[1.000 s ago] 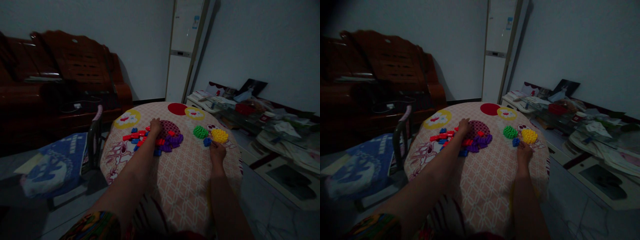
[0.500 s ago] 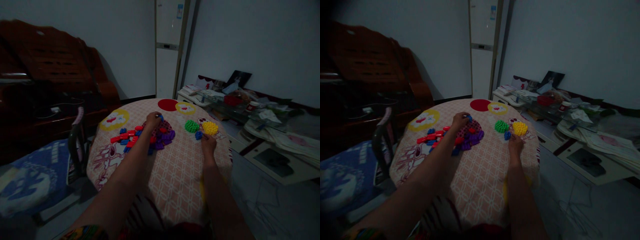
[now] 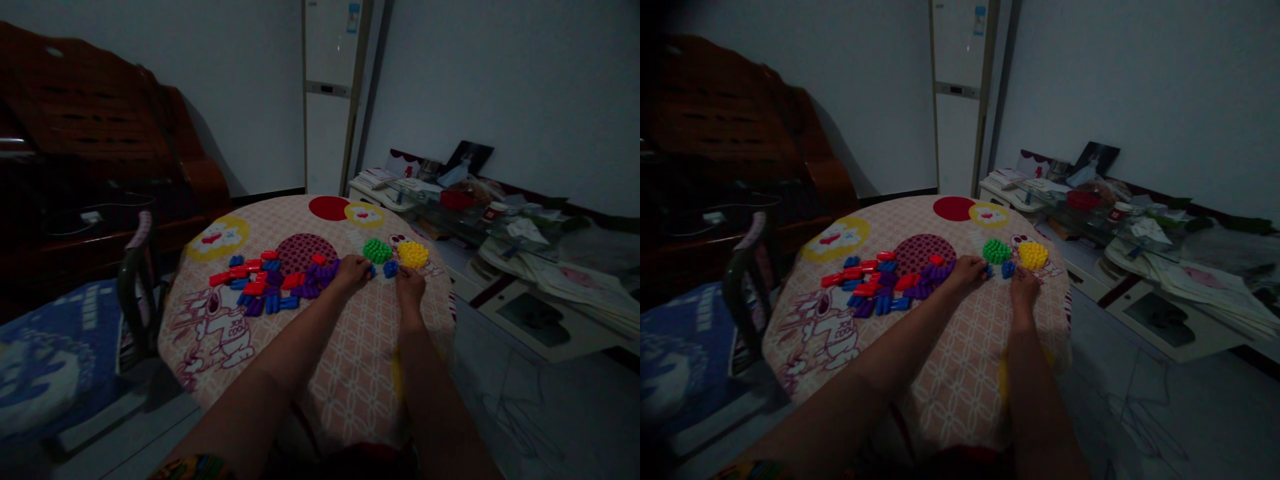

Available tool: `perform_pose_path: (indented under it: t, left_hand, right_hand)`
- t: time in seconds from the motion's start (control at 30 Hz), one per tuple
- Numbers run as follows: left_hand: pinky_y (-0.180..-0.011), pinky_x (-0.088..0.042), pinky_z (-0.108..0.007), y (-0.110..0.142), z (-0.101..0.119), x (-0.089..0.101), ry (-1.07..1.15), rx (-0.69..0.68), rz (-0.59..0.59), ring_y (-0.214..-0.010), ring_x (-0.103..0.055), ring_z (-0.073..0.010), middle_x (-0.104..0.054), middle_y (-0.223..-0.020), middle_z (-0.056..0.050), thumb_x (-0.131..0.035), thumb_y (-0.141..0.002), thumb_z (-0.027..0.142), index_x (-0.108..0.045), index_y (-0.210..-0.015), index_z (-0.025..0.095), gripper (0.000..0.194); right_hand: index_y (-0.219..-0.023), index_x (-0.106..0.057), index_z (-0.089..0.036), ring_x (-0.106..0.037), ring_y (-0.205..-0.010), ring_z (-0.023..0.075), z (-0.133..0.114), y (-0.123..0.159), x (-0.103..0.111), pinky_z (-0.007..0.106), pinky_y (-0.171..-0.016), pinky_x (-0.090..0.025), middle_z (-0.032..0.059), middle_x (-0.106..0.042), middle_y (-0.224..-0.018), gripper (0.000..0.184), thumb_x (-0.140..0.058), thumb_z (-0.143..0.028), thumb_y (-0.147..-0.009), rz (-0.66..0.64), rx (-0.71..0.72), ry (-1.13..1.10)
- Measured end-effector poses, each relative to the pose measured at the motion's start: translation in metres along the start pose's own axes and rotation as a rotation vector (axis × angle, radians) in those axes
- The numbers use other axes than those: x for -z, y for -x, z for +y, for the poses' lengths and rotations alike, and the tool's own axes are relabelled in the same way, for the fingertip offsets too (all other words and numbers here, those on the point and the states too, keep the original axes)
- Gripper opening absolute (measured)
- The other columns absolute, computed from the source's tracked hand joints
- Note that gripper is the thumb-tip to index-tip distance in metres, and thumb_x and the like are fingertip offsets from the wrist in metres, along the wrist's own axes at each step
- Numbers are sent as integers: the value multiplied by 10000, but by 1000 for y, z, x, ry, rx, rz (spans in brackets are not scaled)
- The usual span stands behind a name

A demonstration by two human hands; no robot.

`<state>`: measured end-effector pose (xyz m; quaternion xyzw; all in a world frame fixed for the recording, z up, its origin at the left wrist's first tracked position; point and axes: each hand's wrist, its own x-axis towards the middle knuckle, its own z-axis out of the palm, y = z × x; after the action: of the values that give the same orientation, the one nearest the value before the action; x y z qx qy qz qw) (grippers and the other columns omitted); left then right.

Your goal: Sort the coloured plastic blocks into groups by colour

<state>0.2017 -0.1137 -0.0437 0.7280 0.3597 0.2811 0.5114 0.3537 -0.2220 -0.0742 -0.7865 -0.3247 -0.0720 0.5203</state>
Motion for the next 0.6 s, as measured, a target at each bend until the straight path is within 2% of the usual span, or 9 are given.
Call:
perform_pose_path:
  t: [0.13,0.3,0.37,0.47,0.53,0.6]
  left_hand:
    - [-720,-507,-241,6,0,2,-132,-129,-10,-731,-672,-143,-742,-792,-46,-643,-790,122,-769,-903,131,169]
    - [-813,-505,-296,14,11,-7,-344,-153,159,-843,-671,-194,-748,-876,-84,-663,-815,206,-747,-880,127,132]
    - [-827,-507,-308,17,15,-16,-368,-162,184,-868,-674,-210,-748,-912,-98,-683,-810,229,-736,-975,126,201]
    - [-826,-517,-314,20,18,-25,-342,-176,138,-881,-684,-225,-749,-950,-105,-750,-755,250,-680,-1194,133,460]
    - [-837,-521,-318,21,18,-27,-334,-175,92,-887,-691,-235,-751,-958,-104,-791,-702,244,-661,-1249,131,574]
    - [-850,-521,-315,22,18,-25,-340,-176,53,-888,-696,-236,-756,-955,-92,-796,-675,216,-680,-1233,144,575]
  right_hand:
    - [-938,-800,-173,-702,-814,240,0,-1,0,345,-815,-537,104,-782,-884,341,-550,-311,-752,5,-7,25]
    - [-977,-802,-172,-706,-858,248,-5,1,2,351,-845,-532,114,-782,-932,369,-522,-309,-779,-12,7,41]
    - [-995,-799,-172,-706,-874,249,-5,1,3,355,-854,-532,115,-781,-956,377,-517,-314,-787,-18,5,23]
    - [-1012,-793,-160,-706,-896,260,-4,1,2,373,-866,-532,127,-778,-982,388,-516,-314,-790,-27,-10,23]
    - [-1009,-793,-157,-706,-902,264,-3,0,2,380,-874,-532,131,-777,-977,384,-519,-310,-787,-25,-19,29]
    - [-1007,-792,-166,-705,-917,260,-2,-1,1,378,-891,-530,122,-778,-975,373,-527,-304,-783,-20,-22,19]
